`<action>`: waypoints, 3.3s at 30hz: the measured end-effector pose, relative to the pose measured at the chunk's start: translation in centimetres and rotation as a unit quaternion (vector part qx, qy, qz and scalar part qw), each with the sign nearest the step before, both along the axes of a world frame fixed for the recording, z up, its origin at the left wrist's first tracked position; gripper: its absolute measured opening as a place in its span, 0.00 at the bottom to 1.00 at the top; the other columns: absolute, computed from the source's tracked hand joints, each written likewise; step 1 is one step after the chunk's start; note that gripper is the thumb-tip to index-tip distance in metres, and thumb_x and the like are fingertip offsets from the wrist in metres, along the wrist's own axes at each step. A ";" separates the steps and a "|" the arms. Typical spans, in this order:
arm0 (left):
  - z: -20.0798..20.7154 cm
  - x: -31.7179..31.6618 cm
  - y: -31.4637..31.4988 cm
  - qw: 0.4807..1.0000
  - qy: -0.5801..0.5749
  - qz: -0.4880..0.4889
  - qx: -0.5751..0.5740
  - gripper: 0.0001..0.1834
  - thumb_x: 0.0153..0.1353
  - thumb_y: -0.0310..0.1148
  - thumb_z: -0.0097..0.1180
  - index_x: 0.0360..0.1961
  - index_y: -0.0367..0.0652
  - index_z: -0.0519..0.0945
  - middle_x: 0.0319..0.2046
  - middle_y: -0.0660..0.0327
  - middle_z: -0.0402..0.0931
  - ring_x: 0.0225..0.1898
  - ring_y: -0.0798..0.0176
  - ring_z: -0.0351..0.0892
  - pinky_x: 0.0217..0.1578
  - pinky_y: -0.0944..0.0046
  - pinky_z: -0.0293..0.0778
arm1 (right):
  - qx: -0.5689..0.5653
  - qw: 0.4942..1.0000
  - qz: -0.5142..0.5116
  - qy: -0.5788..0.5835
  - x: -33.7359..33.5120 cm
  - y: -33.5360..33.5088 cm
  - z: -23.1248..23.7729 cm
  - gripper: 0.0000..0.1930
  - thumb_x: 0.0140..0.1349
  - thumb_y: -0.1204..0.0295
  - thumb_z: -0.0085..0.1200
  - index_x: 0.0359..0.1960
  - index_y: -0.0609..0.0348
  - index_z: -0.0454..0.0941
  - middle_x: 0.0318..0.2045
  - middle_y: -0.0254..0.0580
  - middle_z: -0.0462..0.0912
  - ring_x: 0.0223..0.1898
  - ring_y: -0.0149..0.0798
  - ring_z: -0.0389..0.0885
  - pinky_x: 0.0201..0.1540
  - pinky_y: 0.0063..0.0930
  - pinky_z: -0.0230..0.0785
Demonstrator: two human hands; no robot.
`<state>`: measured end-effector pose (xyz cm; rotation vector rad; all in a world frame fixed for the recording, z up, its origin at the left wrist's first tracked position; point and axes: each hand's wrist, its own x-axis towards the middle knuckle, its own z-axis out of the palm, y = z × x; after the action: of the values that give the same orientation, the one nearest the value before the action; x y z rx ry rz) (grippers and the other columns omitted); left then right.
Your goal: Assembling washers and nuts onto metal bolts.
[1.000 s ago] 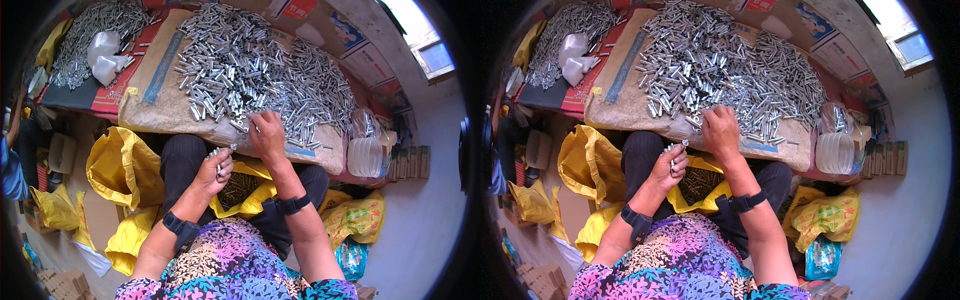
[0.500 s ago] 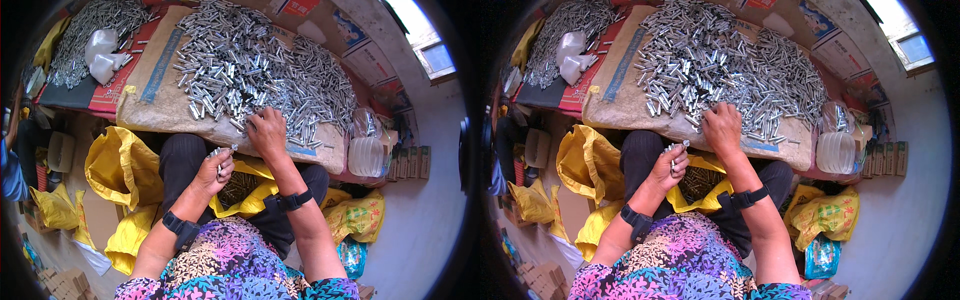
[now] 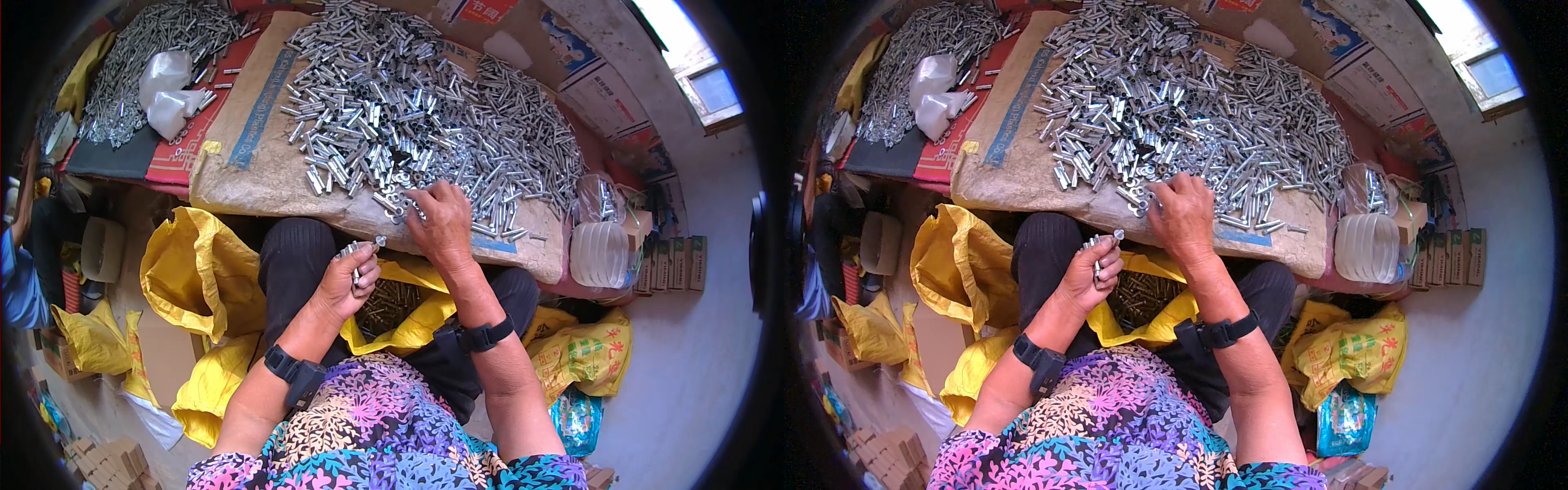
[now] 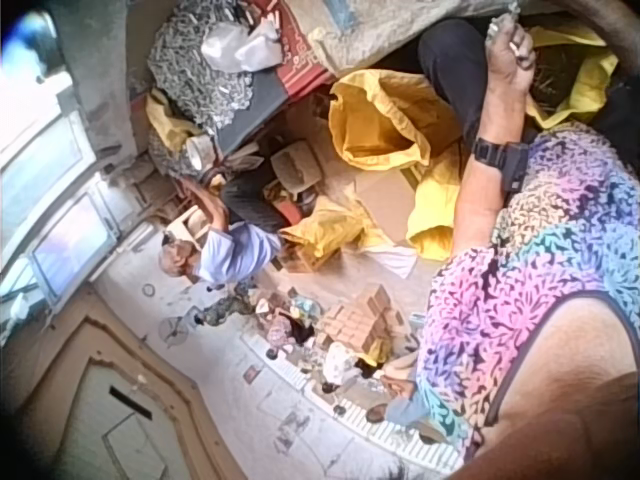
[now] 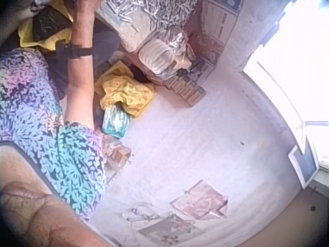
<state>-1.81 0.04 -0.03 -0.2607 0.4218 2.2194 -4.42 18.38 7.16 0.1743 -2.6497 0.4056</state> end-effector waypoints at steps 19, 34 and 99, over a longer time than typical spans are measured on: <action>-0.2 0.0 0.4 0.999 -0.017 0.011 -0.025 0.04 0.63 0.32 0.51 0.31 0.47 0.71 0.17 0.71 0.60 0.15 0.76 0.61 0.10 0.78 0.53 | 0.033 0.999 0.019 -0.005 -4.4 -1.0 -1.2 0.12 0.47 0.74 0.53 0.34 0.46 0.81 0.27 0.37 0.71 0.33 0.43 0.71 0.34 0.37 0.63; 0.0 0.0 0.5 0.999 -0.011 0.012 -0.043 0.04 0.63 0.32 0.50 0.31 0.47 0.71 0.16 0.71 0.59 0.15 0.76 0.61 0.10 0.78 0.53 | 0.086 0.994 0.048 -0.047 -4.7 -1.3 -0.2 0.10 0.47 0.64 0.61 0.33 0.47 0.80 0.29 0.39 0.72 0.36 0.43 0.72 0.36 0.39 0.63; -0.3 0.2 0.5 0.999 0.010 0.012 -0.046 0.05 0.63 0.34 0.51 0.30 0.48 0.71 0.17 0.72 0.59 0.15 0.76 0.60 0.10 0.78 0.53 | -0.102 0.992 0.053 0.049 -1.1 1.6 -0.9 0.06 0.45 0.77 0.58 0.26 0.57 0.75 0.25 0.41 0.71 0.30 0.46 0.72 0.33 0.38 0.65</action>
<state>-1.62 0.57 -0.31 -0.2940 0.5343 2.2316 -5.47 19.97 6.24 0.2640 -2.4902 0.6814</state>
